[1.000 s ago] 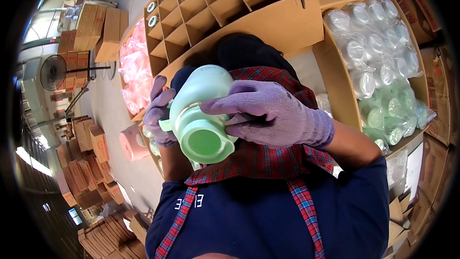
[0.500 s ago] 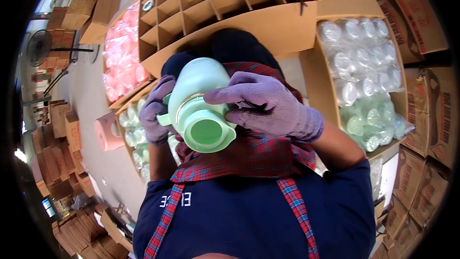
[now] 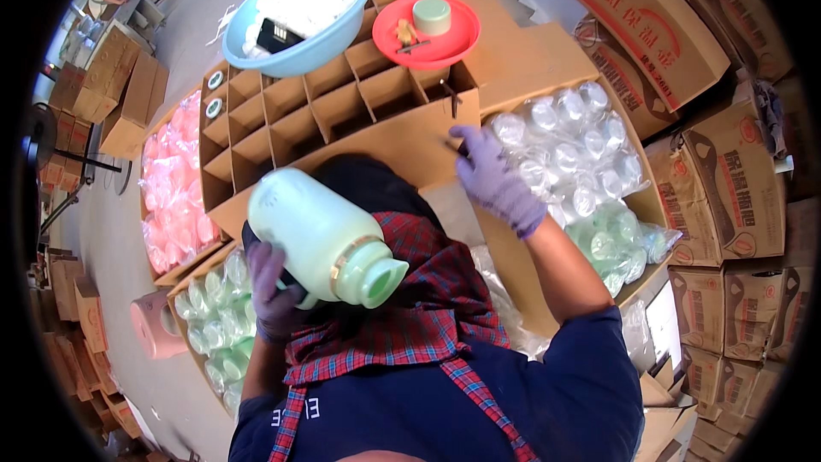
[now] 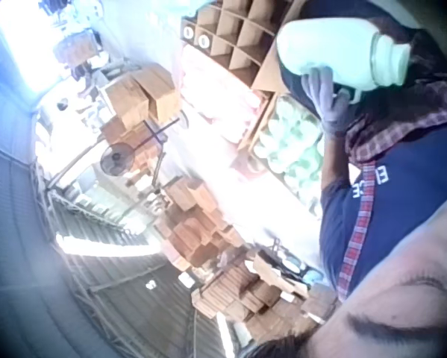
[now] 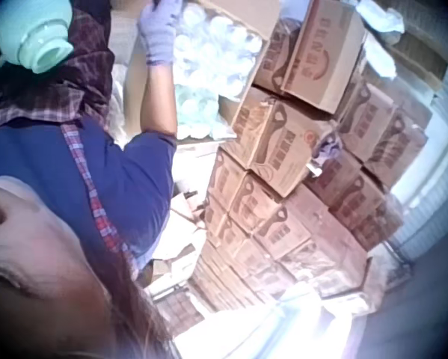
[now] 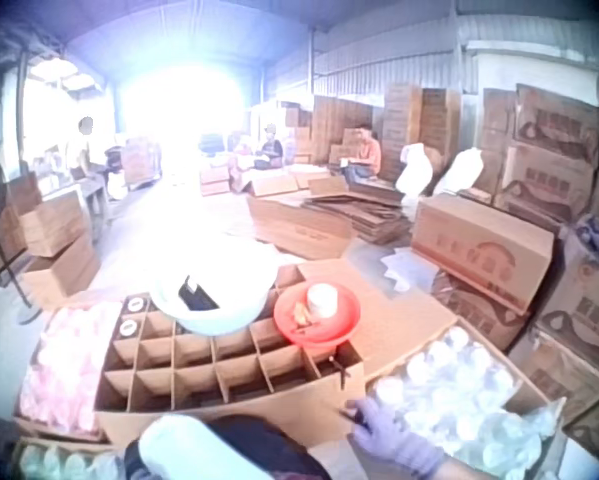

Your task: The person assembles light green kettles by inserting stainless steel inner pots and black rubber gaskets, then screwing on lids. They repeatedly pick kettles from a box, insert components, and place finished units into a divided cardboard box.

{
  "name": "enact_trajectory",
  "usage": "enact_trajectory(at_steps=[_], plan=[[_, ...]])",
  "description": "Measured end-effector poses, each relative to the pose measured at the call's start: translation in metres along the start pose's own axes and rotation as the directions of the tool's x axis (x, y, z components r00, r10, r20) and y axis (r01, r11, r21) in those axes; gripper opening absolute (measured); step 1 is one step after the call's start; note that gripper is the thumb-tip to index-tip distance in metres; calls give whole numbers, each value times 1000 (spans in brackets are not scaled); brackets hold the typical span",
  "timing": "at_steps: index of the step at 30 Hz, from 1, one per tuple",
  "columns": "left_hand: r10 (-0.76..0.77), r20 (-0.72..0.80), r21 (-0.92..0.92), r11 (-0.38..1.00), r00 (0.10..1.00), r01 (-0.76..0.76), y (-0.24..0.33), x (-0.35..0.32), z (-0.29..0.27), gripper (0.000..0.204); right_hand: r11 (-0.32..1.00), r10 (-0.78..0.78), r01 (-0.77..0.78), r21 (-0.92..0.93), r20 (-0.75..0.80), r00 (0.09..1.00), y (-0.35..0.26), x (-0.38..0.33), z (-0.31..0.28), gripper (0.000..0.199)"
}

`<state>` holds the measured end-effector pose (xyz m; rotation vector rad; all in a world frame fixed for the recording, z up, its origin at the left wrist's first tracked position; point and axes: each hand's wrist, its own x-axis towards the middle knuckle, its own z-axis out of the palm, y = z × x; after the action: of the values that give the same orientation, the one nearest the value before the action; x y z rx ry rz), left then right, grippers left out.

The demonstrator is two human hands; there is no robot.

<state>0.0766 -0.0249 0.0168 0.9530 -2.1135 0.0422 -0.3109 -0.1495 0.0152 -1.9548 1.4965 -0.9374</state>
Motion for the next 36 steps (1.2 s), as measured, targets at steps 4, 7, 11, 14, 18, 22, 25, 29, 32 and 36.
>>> enact_trajectory(at_steps=[4,7,11,14,18,22,25,29,32,36], plan=[[-46,398,43,999,916,31,-1,-24,-22,16,919,-117,37,-393,-183,976,37,88,-28,29],[-149,320,-251,939,936,235,-14,-14,-42,7,784,6,-85,-614,-130,992,63,159,-21,26],[-716,-24,-360,658,698,662,-1,35,-18,34,473,237,-192,-860,-86,968,76,226,10,27],[-767,104,-233,601,634,765,-25,57,21,46,449,326,-137,-883,19,945,74,246,22,25],[-729,86,-618,496,679,610,-51,58,53,17,456,271,-83,-886,49,961,65,248,28,23],[-694,252,-871,141,674,470,-77,56,80,27,483,192,-22,-875,82,978,47,243,45,23],[-668,259,-852,183,698,491,-91,54,74,35,713,-120,145,-686,85,989,6,202,43,32],[-704,330,-808,133,629,573,-87,49,46,46,798,-600,586,137,97,794,-86,86,78,55],[-671,315,-641,371,671,672,-72,47,33,42,897,-418,340,283,294,860,-92,52,102,63],[-765,442,56,546,469,836,-6,47,-44,47,971,-229,223,82,67,971,-40,30,117,81]])
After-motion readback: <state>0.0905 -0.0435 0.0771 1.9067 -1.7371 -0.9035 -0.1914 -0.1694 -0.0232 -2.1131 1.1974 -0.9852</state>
